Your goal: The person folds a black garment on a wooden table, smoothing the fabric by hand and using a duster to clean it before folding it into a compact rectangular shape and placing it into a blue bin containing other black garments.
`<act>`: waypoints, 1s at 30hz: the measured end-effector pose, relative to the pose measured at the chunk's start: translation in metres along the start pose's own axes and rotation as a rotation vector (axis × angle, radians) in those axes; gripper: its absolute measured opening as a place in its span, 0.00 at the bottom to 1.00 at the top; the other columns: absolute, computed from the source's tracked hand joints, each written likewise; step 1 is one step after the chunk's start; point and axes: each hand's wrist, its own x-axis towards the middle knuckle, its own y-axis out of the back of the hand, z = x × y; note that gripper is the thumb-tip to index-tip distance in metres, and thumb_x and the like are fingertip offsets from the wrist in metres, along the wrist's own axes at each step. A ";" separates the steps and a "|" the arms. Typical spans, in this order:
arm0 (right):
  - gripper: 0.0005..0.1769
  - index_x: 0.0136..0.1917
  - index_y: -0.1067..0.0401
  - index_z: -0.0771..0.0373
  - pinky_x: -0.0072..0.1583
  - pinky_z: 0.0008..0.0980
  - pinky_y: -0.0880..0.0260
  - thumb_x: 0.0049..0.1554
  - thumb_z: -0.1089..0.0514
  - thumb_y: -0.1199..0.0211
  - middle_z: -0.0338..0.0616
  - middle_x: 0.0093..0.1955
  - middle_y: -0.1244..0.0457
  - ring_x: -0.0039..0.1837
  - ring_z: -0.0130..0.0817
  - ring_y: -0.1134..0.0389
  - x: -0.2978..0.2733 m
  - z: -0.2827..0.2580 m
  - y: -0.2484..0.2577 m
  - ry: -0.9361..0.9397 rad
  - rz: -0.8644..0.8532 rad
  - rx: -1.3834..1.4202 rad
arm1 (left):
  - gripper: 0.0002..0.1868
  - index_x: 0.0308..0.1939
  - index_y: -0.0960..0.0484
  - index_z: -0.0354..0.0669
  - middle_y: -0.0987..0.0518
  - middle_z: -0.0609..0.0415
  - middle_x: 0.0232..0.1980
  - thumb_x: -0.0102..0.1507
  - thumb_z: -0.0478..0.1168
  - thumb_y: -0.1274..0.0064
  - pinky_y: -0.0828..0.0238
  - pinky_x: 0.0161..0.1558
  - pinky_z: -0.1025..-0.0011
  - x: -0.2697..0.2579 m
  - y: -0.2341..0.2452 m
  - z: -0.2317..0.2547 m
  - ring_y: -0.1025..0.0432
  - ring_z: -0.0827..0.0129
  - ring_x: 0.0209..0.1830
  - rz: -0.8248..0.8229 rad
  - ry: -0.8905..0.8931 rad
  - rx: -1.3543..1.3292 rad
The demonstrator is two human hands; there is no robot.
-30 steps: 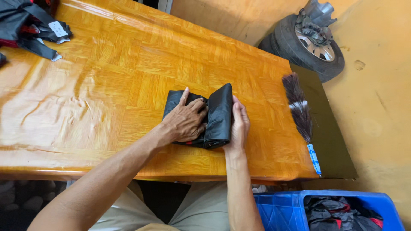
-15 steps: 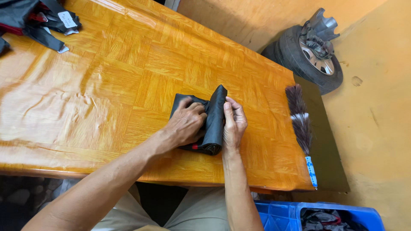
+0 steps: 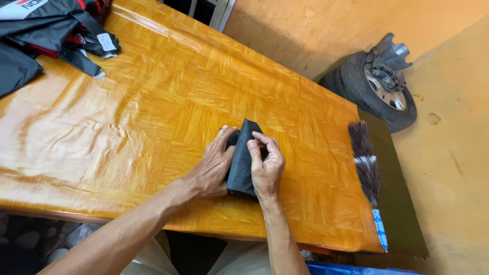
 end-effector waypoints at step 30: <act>0.15 0.53 0.21 0.38 0.67 0.42 0.44 0.58 0.55 0.43 0.28 0.46 0.38 0.55 0.32 0.35 -0.006 0.024 -0.036 0.140 -0.112 -0.563 | 0.51 0.67 0.31 0.22 0.22 0.32 0.56 0.45 0.39 0.22 0.21 0.52 0.67 0.043 0.030 -0.019 0.22 0.56 0.56 0.321 0.740 -0.486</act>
